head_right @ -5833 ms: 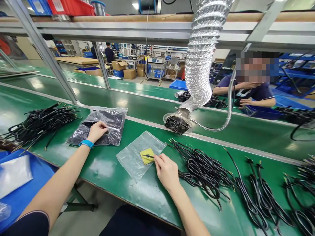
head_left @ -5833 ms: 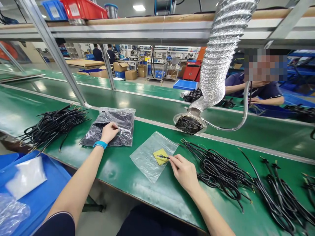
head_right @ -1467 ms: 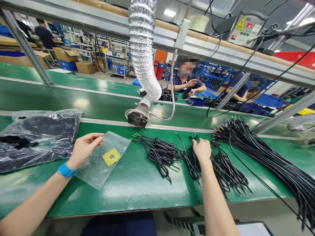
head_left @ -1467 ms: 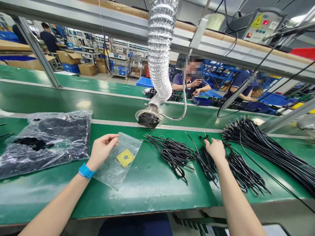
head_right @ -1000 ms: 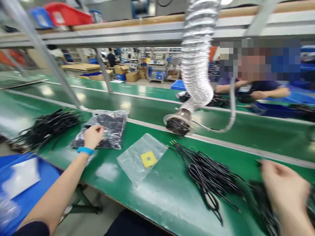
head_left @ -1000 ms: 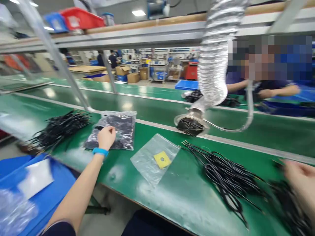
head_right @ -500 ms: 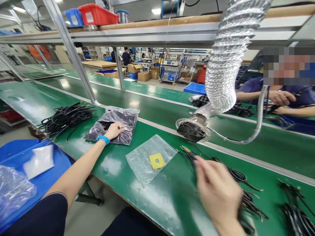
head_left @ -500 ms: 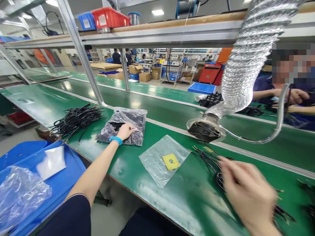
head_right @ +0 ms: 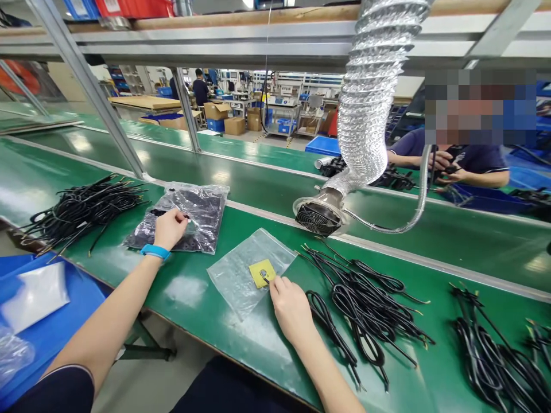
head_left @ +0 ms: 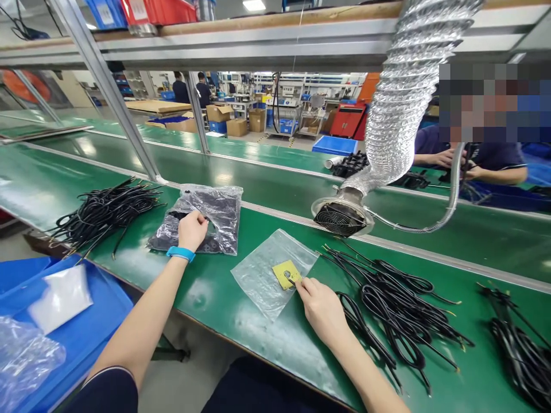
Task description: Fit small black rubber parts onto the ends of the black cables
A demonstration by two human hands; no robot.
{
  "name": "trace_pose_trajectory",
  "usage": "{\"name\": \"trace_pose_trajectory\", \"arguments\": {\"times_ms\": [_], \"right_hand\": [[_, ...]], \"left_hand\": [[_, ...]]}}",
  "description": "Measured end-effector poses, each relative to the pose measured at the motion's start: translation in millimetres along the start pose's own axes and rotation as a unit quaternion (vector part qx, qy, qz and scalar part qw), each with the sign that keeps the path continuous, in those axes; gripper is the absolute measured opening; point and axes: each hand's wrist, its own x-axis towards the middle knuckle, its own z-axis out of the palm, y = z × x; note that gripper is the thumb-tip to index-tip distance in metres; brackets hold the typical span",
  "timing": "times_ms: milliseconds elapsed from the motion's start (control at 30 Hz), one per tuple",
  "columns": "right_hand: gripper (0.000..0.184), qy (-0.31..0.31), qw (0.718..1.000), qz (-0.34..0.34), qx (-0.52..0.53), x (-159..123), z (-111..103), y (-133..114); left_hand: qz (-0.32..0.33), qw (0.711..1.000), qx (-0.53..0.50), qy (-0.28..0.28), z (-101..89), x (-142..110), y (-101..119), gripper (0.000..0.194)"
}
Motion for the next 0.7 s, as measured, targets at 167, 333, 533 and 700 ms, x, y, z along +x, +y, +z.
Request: {"name": "trace_pose_trajectory", "arguments": {"times_ms": [167,333,533,700], "right_hand": [[0.021,0.023,0.996,0.067,0.045,-1,-3,1],[0.011,0.109,0.952,0.204,0.201,0,-7,4],[0.011,0.189,0.915,0.270,0.232,7,-13,4],[0.008,0.220,0.909,0.286,0.209,8,-15,6]], "left_hand": [[0.078,0.983,-0.087,0.138,-14.2,-11,23,0.016],[0.116,0.913,-0.391,0.011,-19.1,-49,98,0.029],[-0.145,0.611,-0.639,-0.444,13.2,-88,180,0.060],[-0.217,0.469,-0.683,-0.516,32.2,-102,195,0.050]]}}
